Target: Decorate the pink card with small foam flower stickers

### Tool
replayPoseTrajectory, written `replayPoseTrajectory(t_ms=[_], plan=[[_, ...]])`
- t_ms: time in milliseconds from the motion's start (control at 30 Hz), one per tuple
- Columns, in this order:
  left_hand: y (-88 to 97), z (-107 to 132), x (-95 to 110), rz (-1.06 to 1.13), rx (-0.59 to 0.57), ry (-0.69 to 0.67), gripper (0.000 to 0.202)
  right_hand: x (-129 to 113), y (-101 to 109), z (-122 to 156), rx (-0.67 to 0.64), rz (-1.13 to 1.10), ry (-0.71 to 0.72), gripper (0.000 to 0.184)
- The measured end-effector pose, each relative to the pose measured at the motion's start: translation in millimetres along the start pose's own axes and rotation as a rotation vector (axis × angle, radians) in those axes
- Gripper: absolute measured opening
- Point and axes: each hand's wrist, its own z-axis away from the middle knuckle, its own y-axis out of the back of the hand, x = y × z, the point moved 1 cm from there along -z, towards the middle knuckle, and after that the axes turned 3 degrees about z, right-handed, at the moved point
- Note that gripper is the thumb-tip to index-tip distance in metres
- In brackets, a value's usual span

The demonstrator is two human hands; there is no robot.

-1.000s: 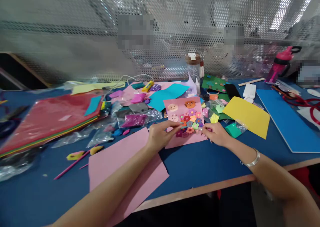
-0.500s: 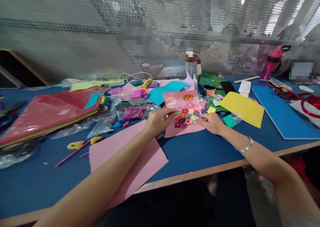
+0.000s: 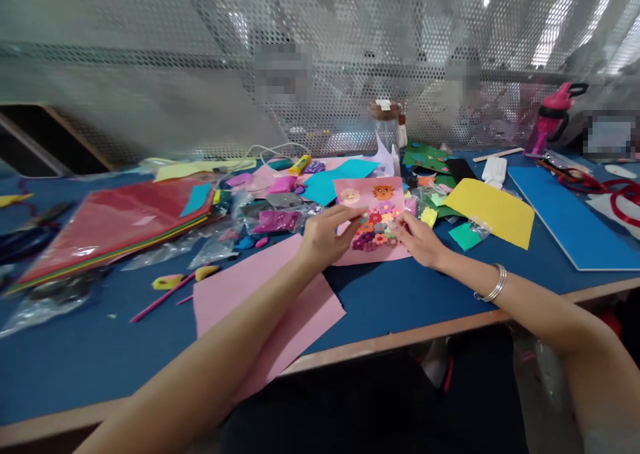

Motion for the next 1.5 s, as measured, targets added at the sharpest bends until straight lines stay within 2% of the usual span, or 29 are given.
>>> replayPoseTrajectory(t_ms=[67, 167, 267, 333, 367, 400, 467, 500, 533, 567, 633, 733, 800, 867, 1000, 1100, 1300, 1500], plan=[[-2.9, 2.1, 15.7, 0.109, -0.021, 0.032, 0.020, -5.9, -5.0, -6.0, -0.093, -0.109, -0.089, 0.028], [-7.8, 6.1, 30.8, 0.247, -0.094, 0.090, 0.027, -14.5, -11.8, -15.5, -0.223, -0.168, -0.092, 0.030], [-10.4, 8.4, 30.7, 0.268, -0.134, 0.133, 0.028, -14.6, -16.5, -21.6, -0.309, -0.214, -0.095, 0.031], [-10.8, 8.9, 24.8, 0.234, -0.146, 0.168, 0.029, -10.2, -18.6, -22.0, -0.317, -0.171, -0.045, 0.029], [-10.5, 9.0, 21.3, 0.200, -0.143, 0.184, 0.030, -7.4, -19.3, -21.1, -0.281, -0.109, 0.016, 0.027], [-9.9, 9.0, 17.9, 0.157, -0.135, 0.196, 0.032, -4.7, -19.3, -19.8, -0.180, -0.016, 0.099, 0.023], [-7.9, 8.5, 12.6, 0.053, -0.135, 0.197, 0.037, 0.1, -18.1, -15.8, 0.110, 0.172, 0.257, 0.023], [-6.9, 8.0, 10.8, -0.002, -0.157, 0.179, 0.039, 2.1, -18.1, -13.9, 0.154, 0.241, 0.311, 0.024], [-5.9, 7.3, 9.6, -0.062, -0.199, 0.148, 0.039, 3.8, -18.0, -12.5, 0.174, 0.296, 0.347, 0.024], [-5.2, 6.6, 8.8, -0.129, -0.260, 0.108, 0.037, 5.2, -17.2, -11.7, 0.209, 0.333, 0.339, 0.025], [-4.3, 5.7, 7.4, -0.256, -0.401, 0.041, 0.041, 7.1, -15.8, -12.3, 0.201, 0.375, 0.286, 0.026], [-3.8, 5.8, 3.7, -0.366, -0.599, 0.088, 0.044, 8.5, -15.5, -15.6, 0.099, 0.469, 0.223, 0.028], [-3.8, 6.8, 0.6, -0.349, -0.709, 0.136, 0.037, 8.9, -17.0, -17.0, 0.028, 0.580, 0.246, 0.031], [-3.7, 7.7, -2.2, -0.305, -0.759, 0.154, 0.030, 8.5, -19.2, -16.9, -0.040, 0.697, 0.302, 0.033], [-3.7, 8.9, -6.3, -0.300, -0.760, 0.126, 0.026, 5.8, -21.5, -14.3, -0.135, 0.836, 0.380, 0.031], [-3.5, 9.5, -7.5, -0.335, -0.726, 0.072, 0.025, 5.0, -21.4, -13.4, -0.149, 0.853, 0.400, 0.028], [-1.0, 8.1, -6.3, -0.310, -0.576, -0.073, 0.019, 7.7, -22.3, -14.6, -0.152, 0.861, 0.411, 0.027], [0.2, 7.9, -6.6, -0.242, -0.521, -0.104, 0.019, 7.4, -21.9, -14.0, -0.158, 0.871, 0.404, 0.027]])
